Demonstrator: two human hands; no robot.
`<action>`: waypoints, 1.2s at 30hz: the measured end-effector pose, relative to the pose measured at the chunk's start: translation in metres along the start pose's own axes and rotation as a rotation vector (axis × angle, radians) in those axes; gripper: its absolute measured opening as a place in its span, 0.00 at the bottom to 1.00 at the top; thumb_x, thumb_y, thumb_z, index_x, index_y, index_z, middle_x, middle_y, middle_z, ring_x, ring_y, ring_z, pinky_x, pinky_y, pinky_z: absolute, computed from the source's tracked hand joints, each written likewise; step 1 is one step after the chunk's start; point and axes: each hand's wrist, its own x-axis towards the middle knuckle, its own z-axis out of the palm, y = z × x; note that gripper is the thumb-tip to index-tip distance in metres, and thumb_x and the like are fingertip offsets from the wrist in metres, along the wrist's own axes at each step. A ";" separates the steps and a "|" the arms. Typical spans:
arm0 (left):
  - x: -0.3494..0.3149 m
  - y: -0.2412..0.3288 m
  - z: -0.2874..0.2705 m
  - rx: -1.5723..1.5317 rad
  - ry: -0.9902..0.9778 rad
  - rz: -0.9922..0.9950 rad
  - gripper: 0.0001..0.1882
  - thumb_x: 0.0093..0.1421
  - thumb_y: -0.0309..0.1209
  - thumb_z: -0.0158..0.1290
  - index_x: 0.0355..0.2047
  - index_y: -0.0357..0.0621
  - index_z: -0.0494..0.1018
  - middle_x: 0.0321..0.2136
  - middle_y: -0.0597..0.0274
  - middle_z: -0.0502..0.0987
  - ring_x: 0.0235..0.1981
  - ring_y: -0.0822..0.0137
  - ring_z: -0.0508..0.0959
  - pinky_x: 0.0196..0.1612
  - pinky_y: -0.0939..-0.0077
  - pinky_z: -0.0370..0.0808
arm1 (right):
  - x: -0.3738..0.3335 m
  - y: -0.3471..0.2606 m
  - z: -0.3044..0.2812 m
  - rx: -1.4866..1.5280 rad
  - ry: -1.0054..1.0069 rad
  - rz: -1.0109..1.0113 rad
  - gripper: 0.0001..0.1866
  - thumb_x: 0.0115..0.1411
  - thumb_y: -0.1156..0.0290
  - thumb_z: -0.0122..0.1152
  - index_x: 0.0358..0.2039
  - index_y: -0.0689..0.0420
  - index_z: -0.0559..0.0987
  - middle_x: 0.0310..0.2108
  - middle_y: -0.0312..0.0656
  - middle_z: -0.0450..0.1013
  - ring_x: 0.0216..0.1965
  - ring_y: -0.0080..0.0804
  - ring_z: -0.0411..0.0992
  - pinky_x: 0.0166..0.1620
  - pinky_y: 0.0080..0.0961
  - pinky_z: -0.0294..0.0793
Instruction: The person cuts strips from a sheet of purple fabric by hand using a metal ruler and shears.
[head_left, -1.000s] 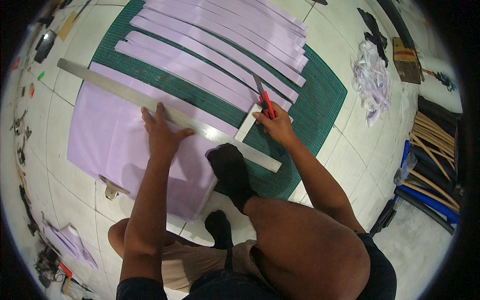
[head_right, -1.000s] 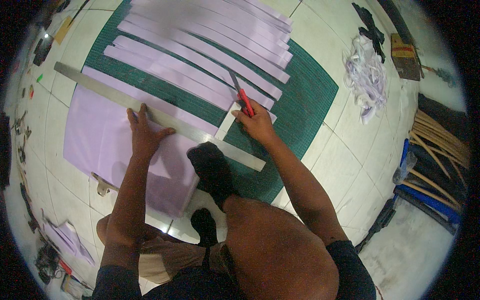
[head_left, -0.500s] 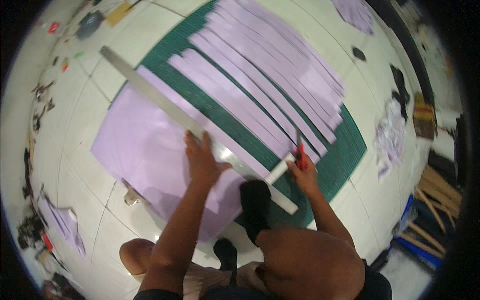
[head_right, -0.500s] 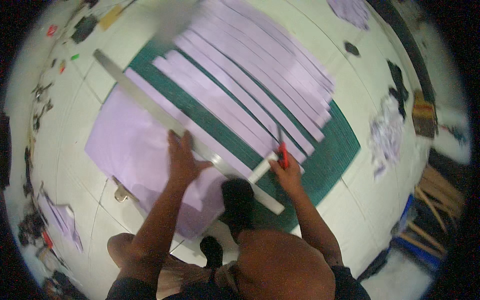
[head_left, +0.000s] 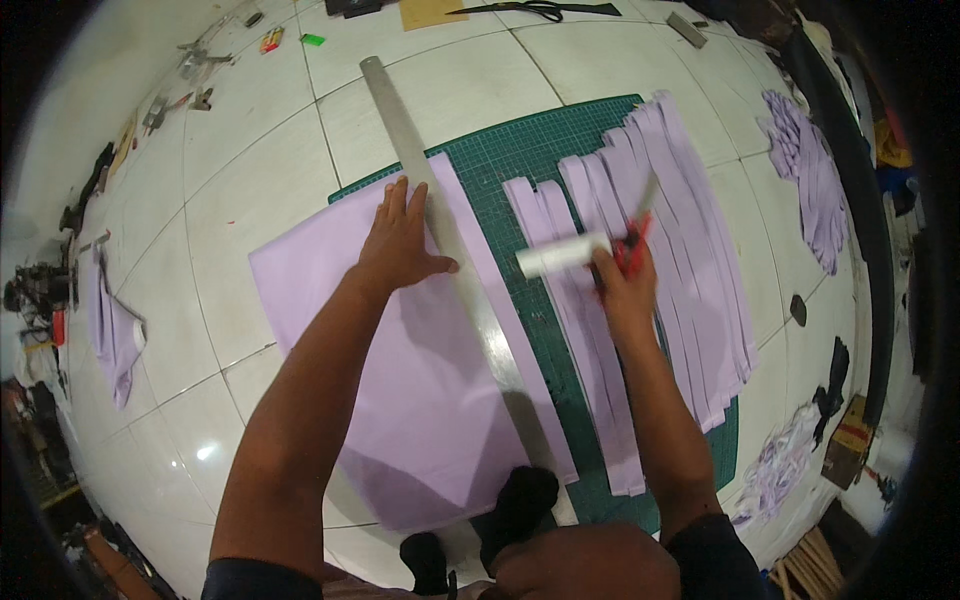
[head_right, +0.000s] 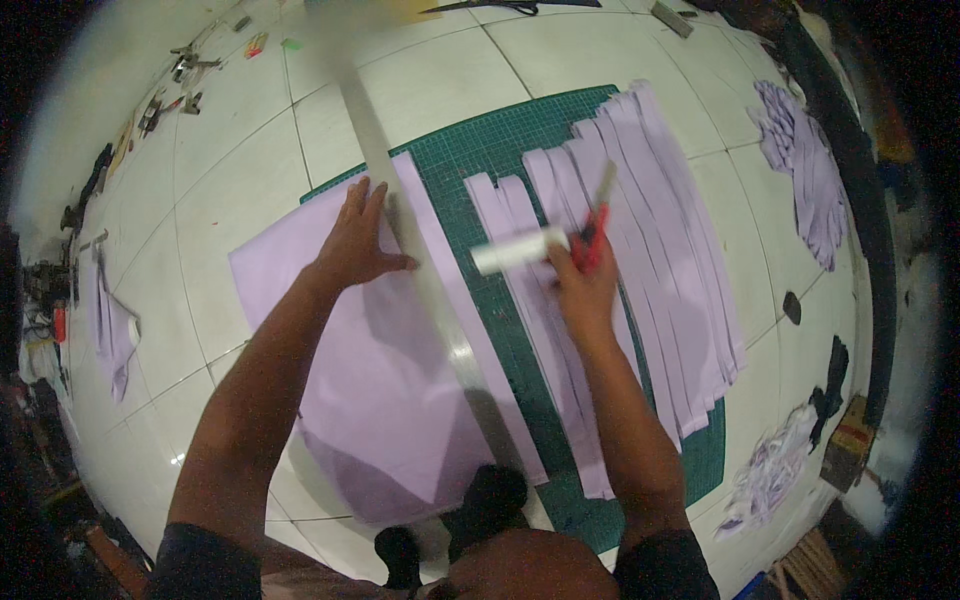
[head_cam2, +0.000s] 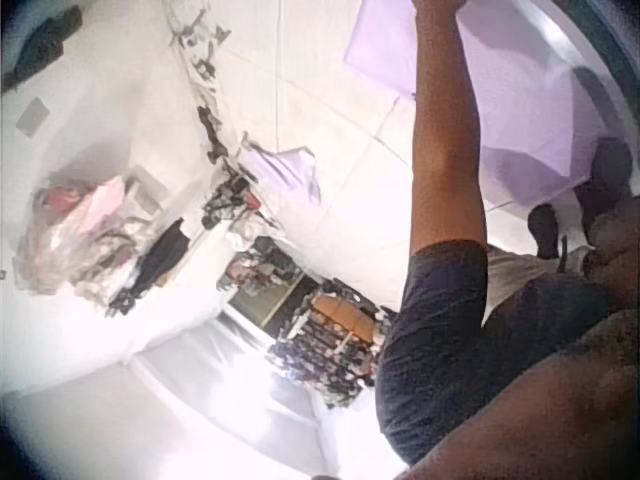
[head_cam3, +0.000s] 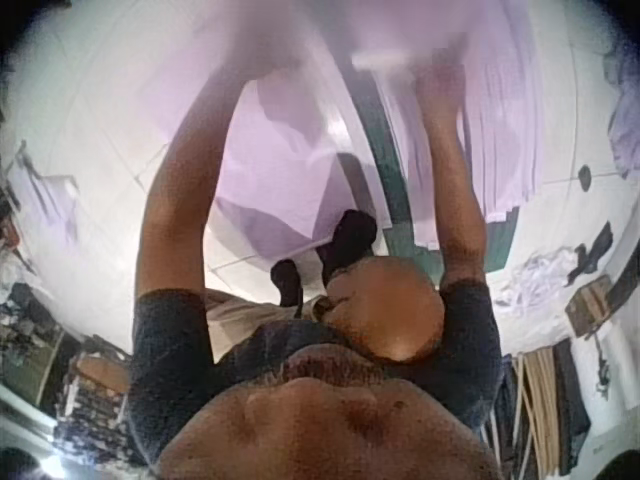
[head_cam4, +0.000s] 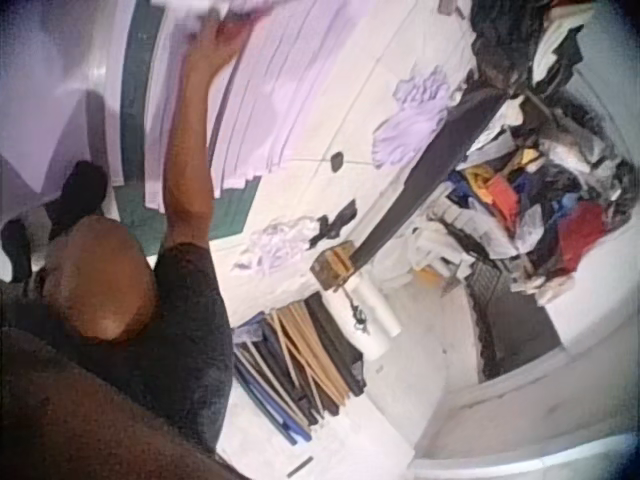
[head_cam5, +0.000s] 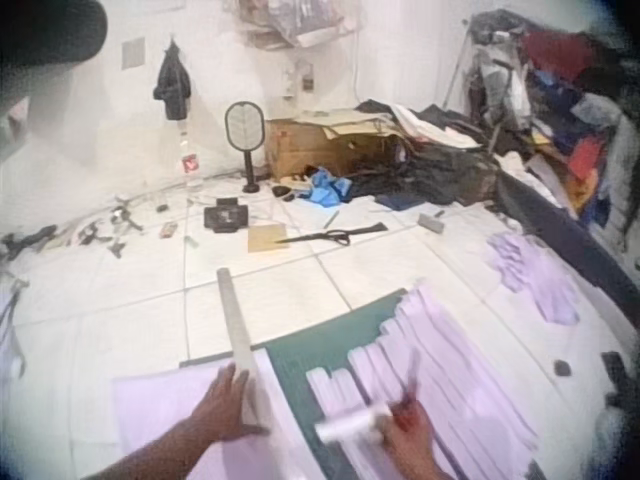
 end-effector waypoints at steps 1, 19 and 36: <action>0.006 -0.004 -0.001 0.015 -0.043 -0.018 0.65 0.36 0.47 0.76 0.69 0.36 0.50 0.69 0.30 0.45 0.71 0.37 0.47 0.71 0.54 0.54 | 0.027 -0.002 0.027 0.108 -0.069 0.052 0.20 0.63 0.68 0.64 0.52 0.60 0.70 0.33 0.38 0.76 0.30 0.20 0.75 0.22 0.17 0.68; 0.014 -0.020 0.002 -0.046 -0.108 -0.056 0.71 0.27 0.50 0.78 0.69 0.38 0.51 0.70 0.38 0.46 0.71 0.38 0.48 0.71 0.53 0.56 | 0.120 0.007 0.171 0.073 -0.064 0.108 0.15 0.61 0.74 0.64 0.45 0.61 0.69 0.37 0.42 0.73 0.32 0.29 0.77 0.24 0.23 0.79; 0.021 -0.019 0.002 0.015 -0.106 -0.014 0.70 0.27 0.48 0.79 0.66 0.33 0.53 0.69 0.36 0.49 0.70 0.34 0.51 0.70 0.51 0.58 | 0.119 0.005 0.169 0.073 -0.093 0.063 0.14 0.60 0.75 0.64 0.44 0.61 0.71 0.33 0.42 0.74 0.28 0.28 0.77 0.20 0.23 0.79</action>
